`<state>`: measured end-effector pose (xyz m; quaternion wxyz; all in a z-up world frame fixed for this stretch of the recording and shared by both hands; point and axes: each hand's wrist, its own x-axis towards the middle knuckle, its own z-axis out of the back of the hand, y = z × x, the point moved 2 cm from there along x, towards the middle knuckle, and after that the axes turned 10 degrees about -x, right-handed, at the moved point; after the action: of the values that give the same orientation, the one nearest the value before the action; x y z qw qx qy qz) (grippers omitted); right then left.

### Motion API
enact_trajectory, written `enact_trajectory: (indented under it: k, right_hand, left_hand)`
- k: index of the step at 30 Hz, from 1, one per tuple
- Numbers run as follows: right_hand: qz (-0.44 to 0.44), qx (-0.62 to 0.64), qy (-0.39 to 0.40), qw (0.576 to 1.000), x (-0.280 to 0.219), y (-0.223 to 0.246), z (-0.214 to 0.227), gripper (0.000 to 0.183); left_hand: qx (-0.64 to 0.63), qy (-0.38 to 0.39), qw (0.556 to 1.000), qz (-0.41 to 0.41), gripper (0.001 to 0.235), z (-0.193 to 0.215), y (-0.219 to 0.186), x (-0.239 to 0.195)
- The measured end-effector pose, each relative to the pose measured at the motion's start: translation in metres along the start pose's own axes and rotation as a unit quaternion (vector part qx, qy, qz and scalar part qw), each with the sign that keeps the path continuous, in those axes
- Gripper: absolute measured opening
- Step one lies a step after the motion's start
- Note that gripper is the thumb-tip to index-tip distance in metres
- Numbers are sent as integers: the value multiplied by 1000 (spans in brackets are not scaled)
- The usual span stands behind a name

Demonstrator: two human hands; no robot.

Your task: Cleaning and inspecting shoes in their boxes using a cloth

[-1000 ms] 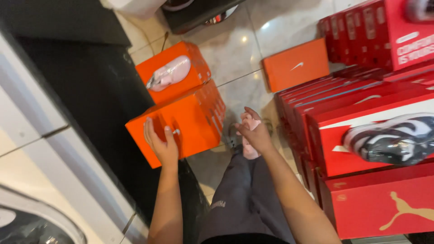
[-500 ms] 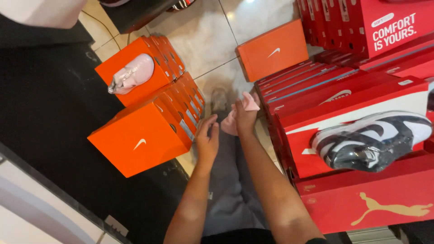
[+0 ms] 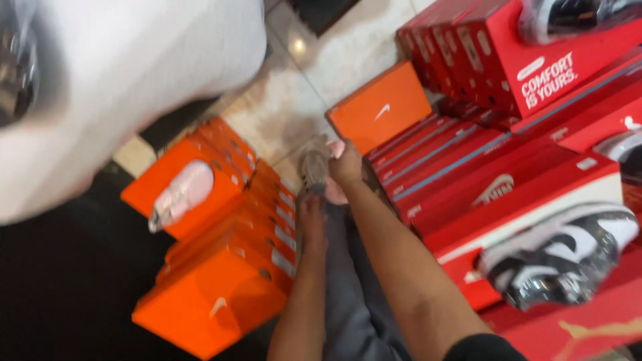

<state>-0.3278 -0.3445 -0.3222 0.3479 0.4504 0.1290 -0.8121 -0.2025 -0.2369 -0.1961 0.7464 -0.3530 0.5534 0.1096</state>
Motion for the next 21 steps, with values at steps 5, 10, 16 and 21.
enact_trajectory:
  k: [5, 10, 16, 21]
  right_hand:
    - [133, -174, 6, 976, 65, 25, 59, 66]
    - [144, -166, 47, 974, 144, -13, 134, 72]
    - [50, -266, 26, 962, 188, -61, 205, 85]
    - [-23, -202, 40, 978, 242, -122, 199, 76]
  left_hand:
    - [-35, 57, 998, 16, 47, -27, 26, 59]
    - [31, 60, 993, 94, 51, -68, 18, 97]
    - [73, 83, 992, 69, 48, -111, 46, 141]
    - [149, 131, 978, 65, 52, -129, 76, 173]
